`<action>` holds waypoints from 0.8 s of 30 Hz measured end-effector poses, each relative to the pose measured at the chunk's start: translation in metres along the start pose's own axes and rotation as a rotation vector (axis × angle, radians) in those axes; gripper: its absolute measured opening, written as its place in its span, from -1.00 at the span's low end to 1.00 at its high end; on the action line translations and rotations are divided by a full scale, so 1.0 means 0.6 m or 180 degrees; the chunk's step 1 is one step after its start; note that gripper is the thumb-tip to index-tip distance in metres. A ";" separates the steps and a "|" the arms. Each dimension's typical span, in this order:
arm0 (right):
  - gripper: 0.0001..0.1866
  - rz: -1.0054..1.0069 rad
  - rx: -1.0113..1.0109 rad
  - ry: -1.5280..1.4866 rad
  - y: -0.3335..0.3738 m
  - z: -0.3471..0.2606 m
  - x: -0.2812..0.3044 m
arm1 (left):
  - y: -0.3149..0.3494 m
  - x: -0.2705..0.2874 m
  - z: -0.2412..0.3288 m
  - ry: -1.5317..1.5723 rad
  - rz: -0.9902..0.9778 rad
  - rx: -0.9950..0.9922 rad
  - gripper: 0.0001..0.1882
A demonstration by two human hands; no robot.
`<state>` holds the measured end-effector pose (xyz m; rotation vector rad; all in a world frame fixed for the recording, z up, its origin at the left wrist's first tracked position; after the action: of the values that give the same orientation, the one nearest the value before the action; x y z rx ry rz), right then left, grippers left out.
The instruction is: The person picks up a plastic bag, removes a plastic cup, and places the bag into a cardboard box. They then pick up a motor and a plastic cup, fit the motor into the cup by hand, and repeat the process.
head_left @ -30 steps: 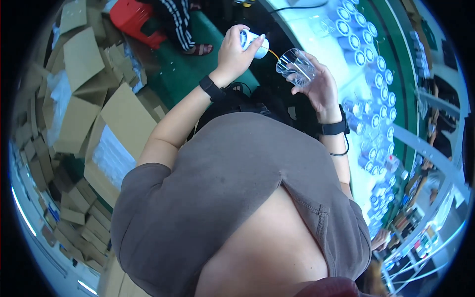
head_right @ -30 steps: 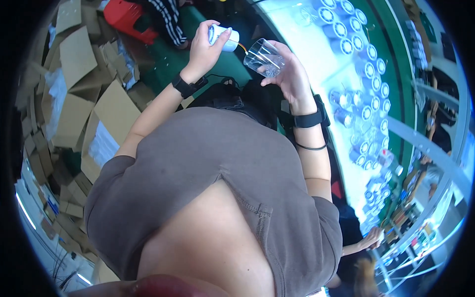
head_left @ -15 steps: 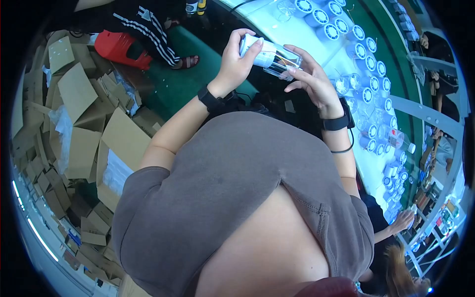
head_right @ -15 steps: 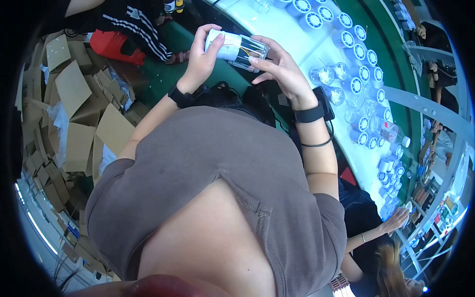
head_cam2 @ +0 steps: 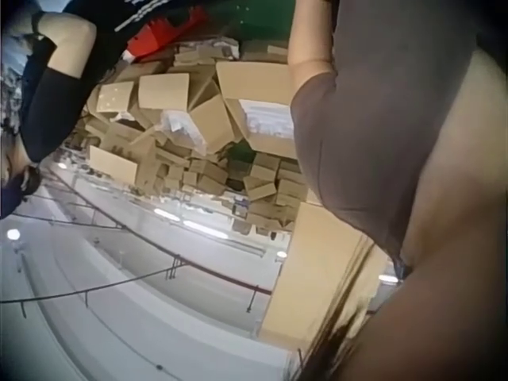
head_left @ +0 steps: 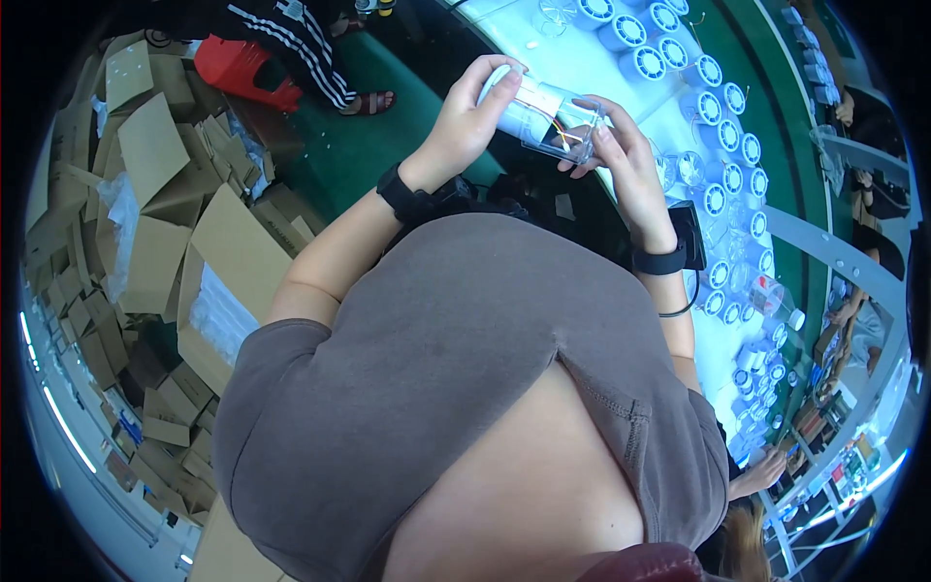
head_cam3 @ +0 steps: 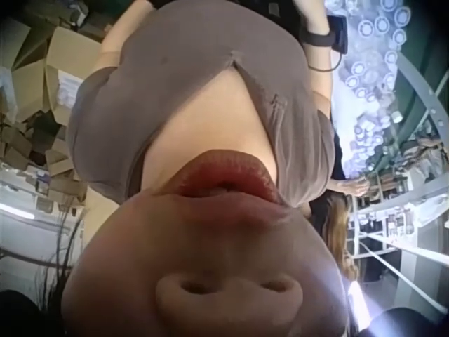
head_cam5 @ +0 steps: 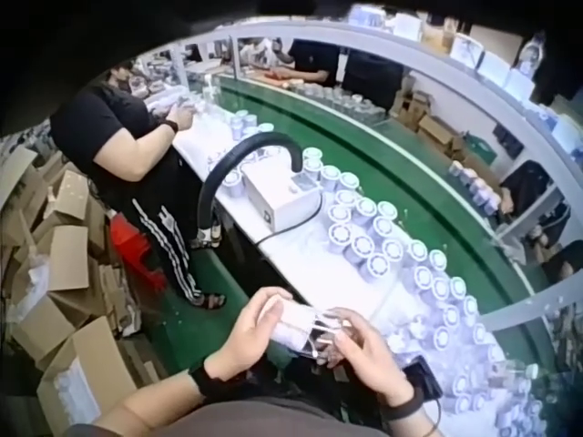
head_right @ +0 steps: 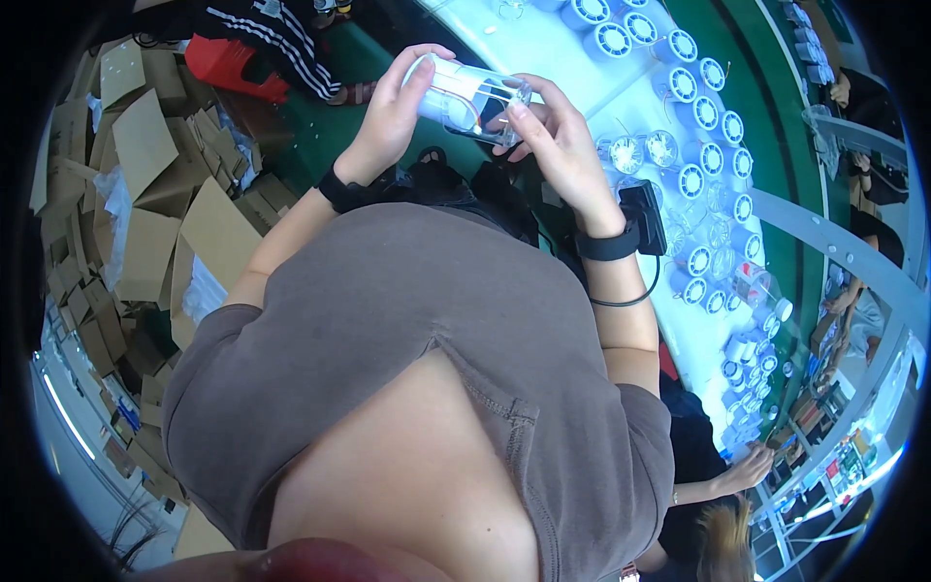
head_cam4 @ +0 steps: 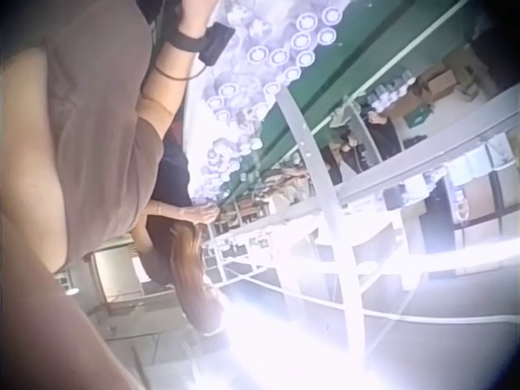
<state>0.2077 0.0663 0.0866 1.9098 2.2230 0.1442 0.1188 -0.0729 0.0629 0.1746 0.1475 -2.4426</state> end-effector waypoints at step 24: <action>-0.58 0.0413 0.0353 0.0101 -0.014 -0.042 -0.032 | 0.001 -0.015 0.028 -0.0459 0.0054 -0.0980 -0.63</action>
<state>0.1966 0.0472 0.1113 2.1252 2.1688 0.0726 0.1244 -0.0703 0.0811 -0.1356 0.4513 -2.3699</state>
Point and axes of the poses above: each hand's wrist, its own y-axis away from the middle knuckle, its own x-axis out of the back of the hand, z = x × y, the point moved 4 cm from there along -y, towards the middle knuckle, and after that the axes turned 13 degrees about -z, right-handed, at the moved point
